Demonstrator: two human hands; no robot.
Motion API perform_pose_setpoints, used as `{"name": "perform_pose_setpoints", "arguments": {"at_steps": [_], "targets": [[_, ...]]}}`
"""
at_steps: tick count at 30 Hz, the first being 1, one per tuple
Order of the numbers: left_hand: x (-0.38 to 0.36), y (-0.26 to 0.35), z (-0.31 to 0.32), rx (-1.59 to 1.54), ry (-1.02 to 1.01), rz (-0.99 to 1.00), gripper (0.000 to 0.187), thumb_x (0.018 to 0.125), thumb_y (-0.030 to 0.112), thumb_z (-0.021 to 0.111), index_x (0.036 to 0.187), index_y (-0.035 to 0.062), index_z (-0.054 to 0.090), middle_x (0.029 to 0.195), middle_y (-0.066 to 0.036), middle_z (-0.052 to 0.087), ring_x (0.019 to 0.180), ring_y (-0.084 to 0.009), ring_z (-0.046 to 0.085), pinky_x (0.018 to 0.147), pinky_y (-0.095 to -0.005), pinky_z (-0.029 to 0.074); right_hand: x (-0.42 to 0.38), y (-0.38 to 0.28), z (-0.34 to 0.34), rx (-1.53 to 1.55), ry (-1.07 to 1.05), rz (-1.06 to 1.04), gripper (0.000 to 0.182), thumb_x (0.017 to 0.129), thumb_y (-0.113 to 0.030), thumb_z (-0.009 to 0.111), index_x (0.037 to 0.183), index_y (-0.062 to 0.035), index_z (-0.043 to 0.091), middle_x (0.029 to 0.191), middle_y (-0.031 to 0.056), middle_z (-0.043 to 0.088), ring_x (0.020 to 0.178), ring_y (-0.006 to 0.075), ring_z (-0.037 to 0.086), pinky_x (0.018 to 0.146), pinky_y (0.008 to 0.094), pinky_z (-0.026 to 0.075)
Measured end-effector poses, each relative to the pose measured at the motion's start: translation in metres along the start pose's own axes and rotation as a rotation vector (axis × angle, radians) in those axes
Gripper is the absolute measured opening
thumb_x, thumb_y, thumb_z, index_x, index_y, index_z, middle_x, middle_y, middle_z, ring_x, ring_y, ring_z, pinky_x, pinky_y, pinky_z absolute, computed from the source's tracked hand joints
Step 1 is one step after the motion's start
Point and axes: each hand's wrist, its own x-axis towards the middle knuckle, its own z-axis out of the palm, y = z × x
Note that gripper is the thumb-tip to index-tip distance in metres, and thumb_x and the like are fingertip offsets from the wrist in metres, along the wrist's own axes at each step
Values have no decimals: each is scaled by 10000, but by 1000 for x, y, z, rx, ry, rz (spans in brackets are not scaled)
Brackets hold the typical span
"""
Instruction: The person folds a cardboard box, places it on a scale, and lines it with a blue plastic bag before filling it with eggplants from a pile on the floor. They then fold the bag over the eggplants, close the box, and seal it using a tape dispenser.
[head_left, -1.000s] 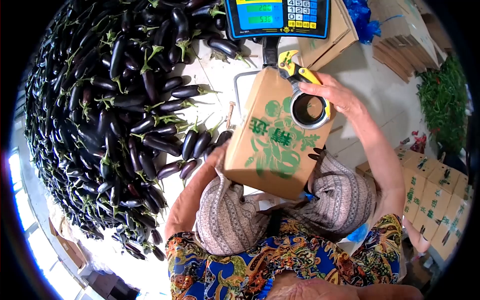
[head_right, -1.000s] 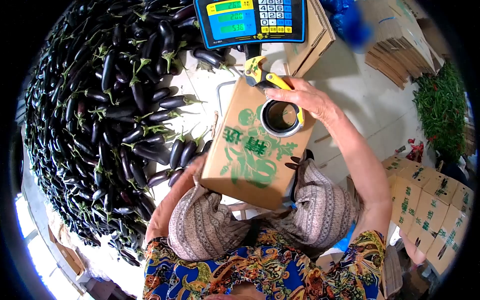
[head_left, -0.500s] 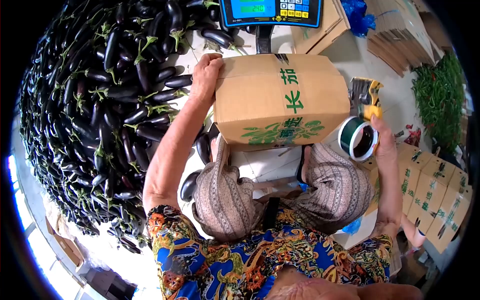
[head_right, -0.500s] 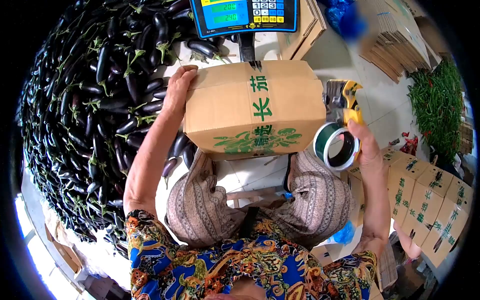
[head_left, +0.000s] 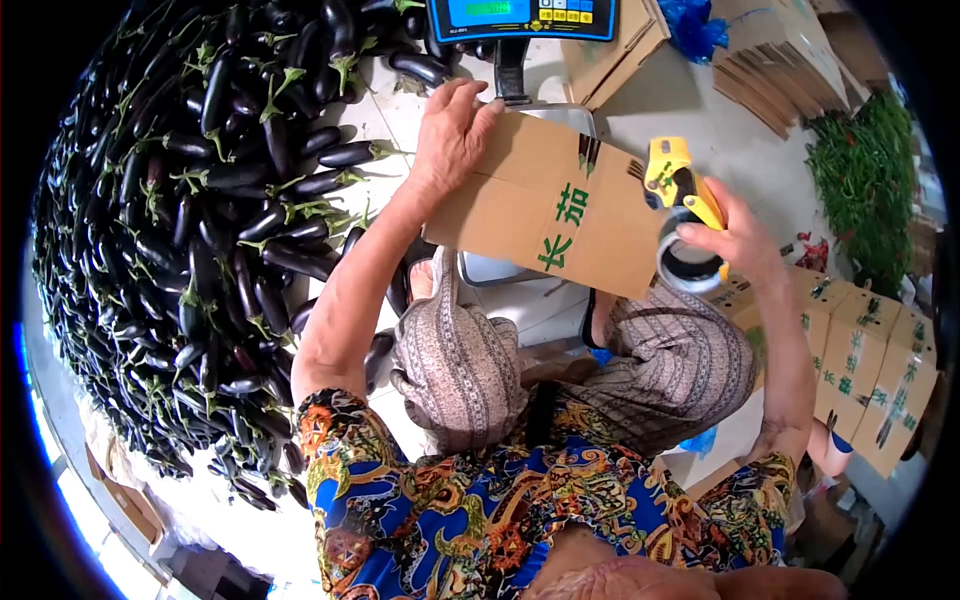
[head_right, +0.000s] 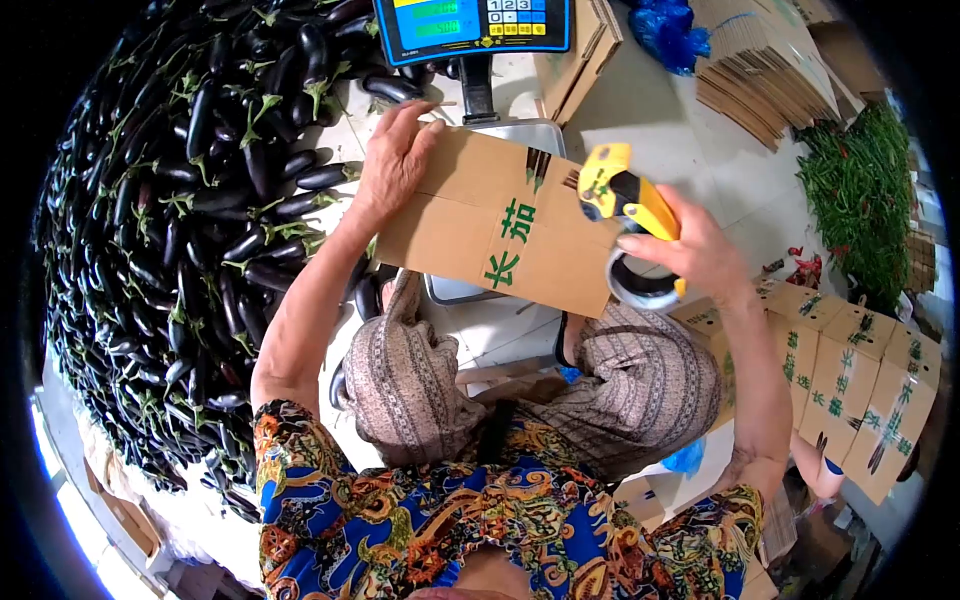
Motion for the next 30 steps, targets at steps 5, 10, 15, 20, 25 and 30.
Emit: {"name": "perform_pose_setpoints", "arguments": {"at_steps": [5, 10, 15, 20, 25, 30], "targets": [[-5, 84, -30, -558, -132, -255, 507, 988, 477, 482, 1220, 38, 583, 1056, -86, 638, 986, -202, 601, 893, -356, 474, 18, -13, 31, 40, 162, -318, 517, 776, -248, 806, 1126, -37, 490, 943, 75, 643, 868, 149, 612, 785, 320, 501], [-11, 112, -31, -901, -421, -658, 669, 907, 662, 492, 1091, 33, 624, 977, -46, 665, 918, -139, 632, 771, -252, 462, 31, -36, 50, -221, 255, -350, 569, 730, -263, 843, 1118, -50, 485, 924, 150, 677, 856, 286, 687, 757, 381, 535], [-18, 109, -20, -932, -381, -679, 460, 963, 499, 538, 996, 56, 655, 867, 2, 667, 721, -70, 593, 655, -205, 442, 37, -39, 59, -318, 235, -300, 589, 712, -273, 853, 1106, -35, 486, 926, 167, 671, 865, 309, 683, 770, 398, 535], [-30, 91, -12, -857, -311, -586, 273, 1009, 263, 522, 932, 45, 666, 723, 32, 594, 631, -47, 504, 605, -219, 434, 37, -45, 65, -366, 176, -328, 580, 711, -269, 849, 1081, -12, 484, 923, 186, 660, 852, 332, 676, 764, 403, 532], [-38, 49, -48, -646, -79, -571, 232, 966, 239, 587, 866, 47, 671, 633, 50, 489, 584, -53, 408, 551, -217, 349, 34, -67, 68, -539, 168, -336, 594, 693, -266, 857, 1073, -5, 482, 897, 198, 641, 821, 375, 665, 711, 432, 532], [-52, -41, -112, -896, 199, -706, 224, 935, 175, 634, 748, 54, 613, 625, 54, 459, 547, -53, 381, 517, -216, 295, 28, -68, 63, -715, 173, -328, 609, 688, -270, 851, 1082, -4, 470, 882, 198, 628, 787, 393, 653, 678, 447, 528]]}}
